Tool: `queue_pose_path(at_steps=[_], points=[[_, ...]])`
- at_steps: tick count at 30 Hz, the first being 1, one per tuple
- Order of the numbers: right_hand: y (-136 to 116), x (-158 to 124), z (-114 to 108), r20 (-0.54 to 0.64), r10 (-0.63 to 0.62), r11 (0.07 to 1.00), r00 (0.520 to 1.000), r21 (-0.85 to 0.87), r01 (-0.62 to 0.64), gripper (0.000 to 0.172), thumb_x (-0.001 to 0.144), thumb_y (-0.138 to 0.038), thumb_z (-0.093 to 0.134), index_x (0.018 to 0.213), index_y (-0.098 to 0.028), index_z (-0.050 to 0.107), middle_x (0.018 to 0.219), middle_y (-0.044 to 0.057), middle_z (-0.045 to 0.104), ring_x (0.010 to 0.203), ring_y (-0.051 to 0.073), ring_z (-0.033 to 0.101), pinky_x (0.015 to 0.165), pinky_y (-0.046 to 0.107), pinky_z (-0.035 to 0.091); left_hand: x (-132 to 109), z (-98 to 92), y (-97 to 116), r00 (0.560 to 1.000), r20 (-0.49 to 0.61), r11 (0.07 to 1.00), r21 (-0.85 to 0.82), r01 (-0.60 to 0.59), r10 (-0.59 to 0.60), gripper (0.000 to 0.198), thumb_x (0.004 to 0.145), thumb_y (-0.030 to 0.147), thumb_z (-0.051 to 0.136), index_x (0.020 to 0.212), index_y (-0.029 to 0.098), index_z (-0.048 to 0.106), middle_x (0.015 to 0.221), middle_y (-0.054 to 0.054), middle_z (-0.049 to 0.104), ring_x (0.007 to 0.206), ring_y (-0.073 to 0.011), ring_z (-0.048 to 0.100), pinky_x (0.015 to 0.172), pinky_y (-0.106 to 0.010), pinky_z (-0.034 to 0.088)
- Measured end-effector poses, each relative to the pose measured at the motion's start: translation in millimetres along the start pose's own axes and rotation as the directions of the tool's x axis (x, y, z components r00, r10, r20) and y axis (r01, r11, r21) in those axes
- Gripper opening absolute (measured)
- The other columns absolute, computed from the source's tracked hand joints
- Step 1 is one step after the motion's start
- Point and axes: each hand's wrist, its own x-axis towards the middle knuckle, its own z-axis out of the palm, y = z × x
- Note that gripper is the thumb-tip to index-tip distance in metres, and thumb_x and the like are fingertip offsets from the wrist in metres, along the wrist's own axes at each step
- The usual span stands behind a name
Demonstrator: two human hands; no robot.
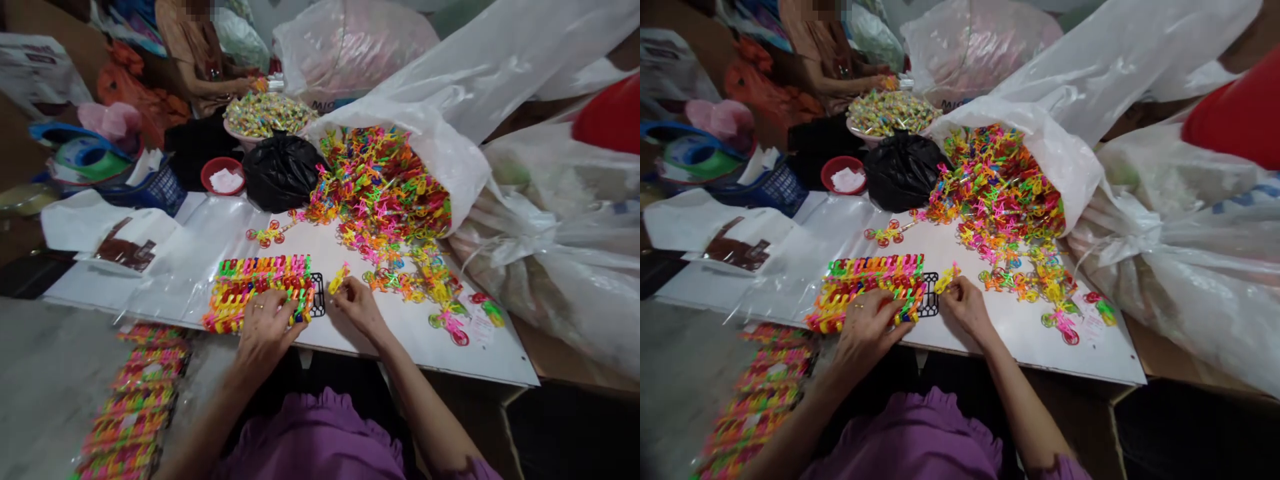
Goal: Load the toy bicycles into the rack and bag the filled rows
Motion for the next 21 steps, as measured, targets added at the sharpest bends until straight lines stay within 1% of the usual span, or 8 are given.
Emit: queue_pose_path(at_steps=[4, 8, 11, 13, 15, 17, 19, 21], points=[[6.2, 10.9, 20.1, 0.012, -0.009, 1.000, 1.000, 0.019, 0.009, 0.014, 0.072, -0.019, 0.047, 0.082, -0.016, 0.057, 0.070, -0.001, 0.059, 0.062, 0.011, 0.051, 0.056, 0.020, 0.037, 7.9, -7.2, -17.8, 0.995, -0.072, 0.996, -0.052, -0.075, 0.071, 0.034, 0.074, 0.037, 0.064, 0.102, 0.017, 0.060, 0.104, -0.011, 0.058, 0.100, -0.0272, 0.053, 0.086, -0.042, 0.042], [2.7, 25.4, 18.8, -0.025, -0.033, 0.994, 0.999, -0.101, 0.030, 0.014, 0.074, -0.017, 0.049, 0.085, -0.017, 0.057, 0.071, 0.000, 0.060, 0.062, 0.012, 0.051, 0.056, 0.021, 0.036, 41.3, -21.1, -23.4, 0.991, -0.114, 0.969, -0.245, 0.036, -0.066, 0.028, 0.080, 0.031, 0.058, 0.105, 0.017, 0.058, 0.103, -0.009, 0.059, 0.099, -0.0215, 0.054, 0.088, -0.036, 0.043], [-9.8, 24.7, 9.6, -0.021, -0.040, 0.960, 0.999, -0.278, 0.032, 0.010, 0.076, -0.018, 0.050, 0.083, -0.017, 0.056, 0.068, 0.000, 0.059, 0.059, 0.012, 0.050, 0.055, 0.022, 0.034, 74.2, -19.7, -11.8, 0.993, -0.044, 0.930, -0.358, 0.083, -0.106, 0.029, 0.082, 0.032, 0.055, 0.107, 0.017, 0.057, 0.104, -0.007, 0.059, 0.100, -0.0202, 0.054, 0.089, -0.035, 0.042], [-21.4, 18.4, 2.9, -0.021, -0.116, 0.921, 0.993, -0.377, 0.100, 0.010, 0.080, -0.020, 0.049, 0.087, -0.017, 0.056, 0.073, 0.002, 0.059, 0.063, 0.013, 0.051, 0.058, 0.022, 0.035, 93.0, -13.0, -0.6, 0.993, 0.042, 0.896, -0.428, 0.119, -0.112, 0.036, 0.080, 0.036, 0.057, 0.110, 0.017, 0.056, 0.107, -0.008, 0.059, 0.103, -0.0212, 0.054, 0.091, -0.036, 0.041], [-33.1, 11.1, -3.1, -0.004, -0.217, 0.877, 0.976, -0.439, 0.193, 0.014, 0.083, -0.022, 0.047, 0.093, -0.018, 0.056, 0.081, 0.003, 0.059, 0.066, 0.013, 0.051, 0.061, 0.023, 0.036, 107.3, -5.4, 8.4, 0.976, 0.153, 0.822, -0.527, 0.215, -0.157, 0.042, 0.077, 0.038, 0.060, 0.113, 0.017, 0.055, 0.109, -0.008, 0.060, 0.102, -0.0210, 0.054, 0.090, -0.036, 0.041], [-42.3, 6.0, -7.9, 0.017, -0.290, 0.856, 0.957, -0.443, 0.267, 0.016, 0.085, -0.022, 0.047, 0.097, -0.019, 0.056, 0.085, 0.004, 0.057, 0.067, 0.013, 0.051, 0.062, 0.023, 0.037, 116.7, -1.1, 13.1, 0.936, 0.267, 0.692, -0.632, 0.349, -0.229, 0.041, 0.076, 0.038, 0.060, 0.111, 0.018, 0.057, 0.102, -0.006, 0.062, 0.092, -0.0190, 0.057, 0.084, -0.034, 0.044], [-47.9, 4.4, -11.4, 0.001, -0.316, 0.886, 0.949, -0.358, 0.295, 0.015, 0.084, -0.024, 0.051, 0.096, -0.019, 0.058, 0.082, 0.002, 0.055, 0.065, 0.011, 0.049, 0.062, 0.022, 0.037, 121.7, -2.3, 14.2, 0.891, 0.368, 0.529, -0.717, 0.454, -0.265, 0.039, 0.076, 0.037, 0.060, 0.110, 0.019, 0.058, 0.088, -0.003, 0.063, 0.079, -0.0162, 0.059, 0.072, -0.030, 0.046], [-51.1, 5.7, -13.4, -0.021, -0.259, 0.952, 0.966, -0.177, 0.251, 0.012, 0.081, -0.028, 0.058, 0.088, -0.019, 0.060, 0.072, -0.001, 0.052, 0.059, 0.009, 0.045, 0.057, 0.021, 0.036, 123.4, -8.0, 14.2, 0.868, 0.434, 0.384, -0.779, 0.496, -0.239, 0.041, 0.074, 0.037, 0.062, 0.110, 0.019, 0.057, 0.079, -0.001, 0.061, 0.073, -0.0147, 0.058, 0.065, -0.027, 0.046]])
